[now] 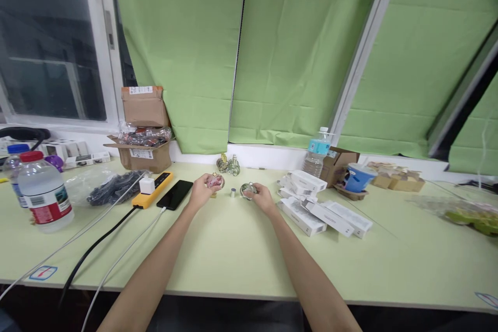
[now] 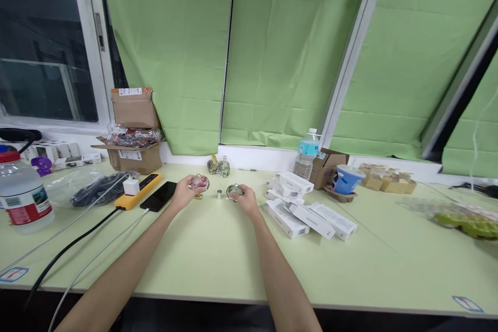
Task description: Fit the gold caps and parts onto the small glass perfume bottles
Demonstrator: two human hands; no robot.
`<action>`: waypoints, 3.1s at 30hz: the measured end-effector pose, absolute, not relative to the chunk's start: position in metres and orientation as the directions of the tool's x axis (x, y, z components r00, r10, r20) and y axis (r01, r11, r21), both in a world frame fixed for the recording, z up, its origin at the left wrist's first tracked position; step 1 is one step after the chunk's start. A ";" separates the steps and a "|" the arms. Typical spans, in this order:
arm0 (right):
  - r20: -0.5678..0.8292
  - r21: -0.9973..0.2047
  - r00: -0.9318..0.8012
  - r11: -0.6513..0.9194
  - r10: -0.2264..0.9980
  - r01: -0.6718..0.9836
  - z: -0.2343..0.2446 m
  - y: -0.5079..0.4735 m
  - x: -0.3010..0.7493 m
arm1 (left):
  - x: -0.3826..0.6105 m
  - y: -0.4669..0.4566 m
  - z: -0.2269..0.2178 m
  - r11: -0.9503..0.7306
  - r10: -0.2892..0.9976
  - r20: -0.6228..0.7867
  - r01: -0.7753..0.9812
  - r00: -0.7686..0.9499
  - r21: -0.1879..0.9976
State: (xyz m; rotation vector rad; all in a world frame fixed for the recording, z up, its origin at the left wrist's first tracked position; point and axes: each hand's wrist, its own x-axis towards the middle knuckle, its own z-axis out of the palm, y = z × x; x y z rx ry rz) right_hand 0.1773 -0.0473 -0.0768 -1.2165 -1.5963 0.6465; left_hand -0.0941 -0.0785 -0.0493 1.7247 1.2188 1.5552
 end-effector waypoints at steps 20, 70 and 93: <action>0.304 -0.868 -0.161 0.343 0.939 0.358 -0.066 -0.057 0.169 | -0.053 -0.101 -0.068 -0.478 0.858 0.397 0.224 0.325 0.850; 0.152 -0.922 -0.264 0.233 0.952 0.309 -0.046 -0.068 0.184 | -0.092 -0.092 -0.061 -0.413 0.883 0.357 0.866 0.305 0.283; 0.315 -0.793 0.016 0.254 0.949 0.553 -0.058 -0.068 0.171 | -0.056 -0.075 -0.085 -0.507 0.846 0.529 0.399 0.062 0.764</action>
